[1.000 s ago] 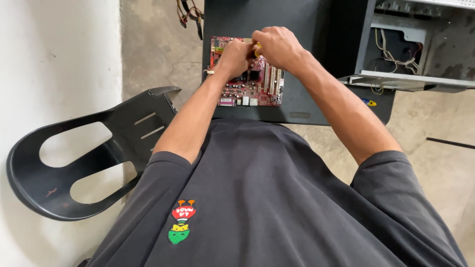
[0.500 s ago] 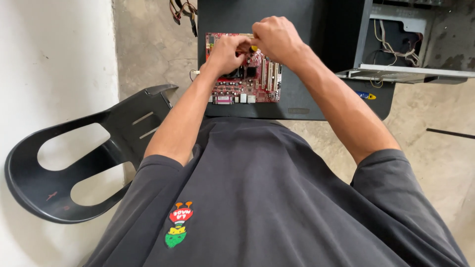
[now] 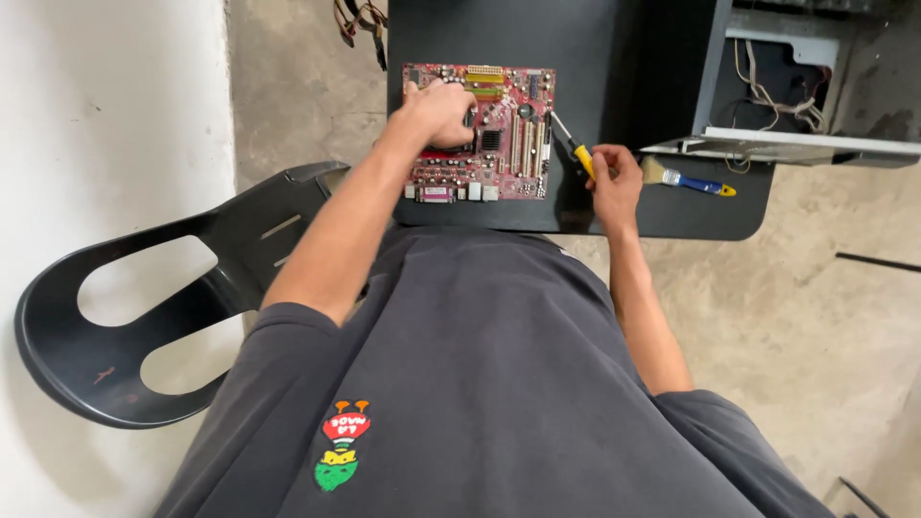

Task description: Removing a motherboard from a computer case, cleaning the case with a brush, and removing a RAM module.

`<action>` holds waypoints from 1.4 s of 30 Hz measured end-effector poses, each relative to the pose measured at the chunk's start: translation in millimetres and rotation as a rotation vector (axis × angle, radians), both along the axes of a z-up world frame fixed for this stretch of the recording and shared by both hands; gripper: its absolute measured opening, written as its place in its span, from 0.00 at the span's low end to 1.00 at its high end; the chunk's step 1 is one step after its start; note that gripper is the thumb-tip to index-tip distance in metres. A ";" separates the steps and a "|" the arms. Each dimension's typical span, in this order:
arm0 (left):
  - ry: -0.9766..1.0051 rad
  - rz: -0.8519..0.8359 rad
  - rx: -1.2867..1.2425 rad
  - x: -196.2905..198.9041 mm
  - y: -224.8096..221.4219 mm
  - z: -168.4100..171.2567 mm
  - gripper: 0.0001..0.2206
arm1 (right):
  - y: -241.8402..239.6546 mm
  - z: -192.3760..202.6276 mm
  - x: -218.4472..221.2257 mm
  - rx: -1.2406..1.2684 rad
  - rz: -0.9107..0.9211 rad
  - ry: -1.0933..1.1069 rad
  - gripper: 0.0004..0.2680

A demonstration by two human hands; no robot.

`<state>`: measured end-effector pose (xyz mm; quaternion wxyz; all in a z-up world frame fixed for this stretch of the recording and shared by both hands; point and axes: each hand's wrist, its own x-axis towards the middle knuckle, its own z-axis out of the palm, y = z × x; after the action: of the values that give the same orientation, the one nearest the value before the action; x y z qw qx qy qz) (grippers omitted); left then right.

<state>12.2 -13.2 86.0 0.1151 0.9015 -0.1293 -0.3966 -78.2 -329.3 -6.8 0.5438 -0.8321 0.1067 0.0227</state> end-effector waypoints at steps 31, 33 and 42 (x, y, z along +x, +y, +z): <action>-0.383 0.042 -0.292 -21.6 27.3 -73.0 0.42 | 79.5 96.9 21.8 0.108 0.349 -0.213 0.06; -0.431 0.056 -0.308 -22.9 28.4 -80.8 0.40 | 91.0 111.7 21.6 0.067 0.382 -0.274 0.05; -0.516 0.074 -0.306 -25.9 26.2 -85.6 0.30 | 113.6 112.3 40.6 -0.176 0.626 -0.514 0.07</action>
<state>-13.7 12.9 0.4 0.2272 0.9489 -0.1795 -0.1257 -37.5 -215.7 105.5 0.4465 -0.8461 -0.2895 -0.0307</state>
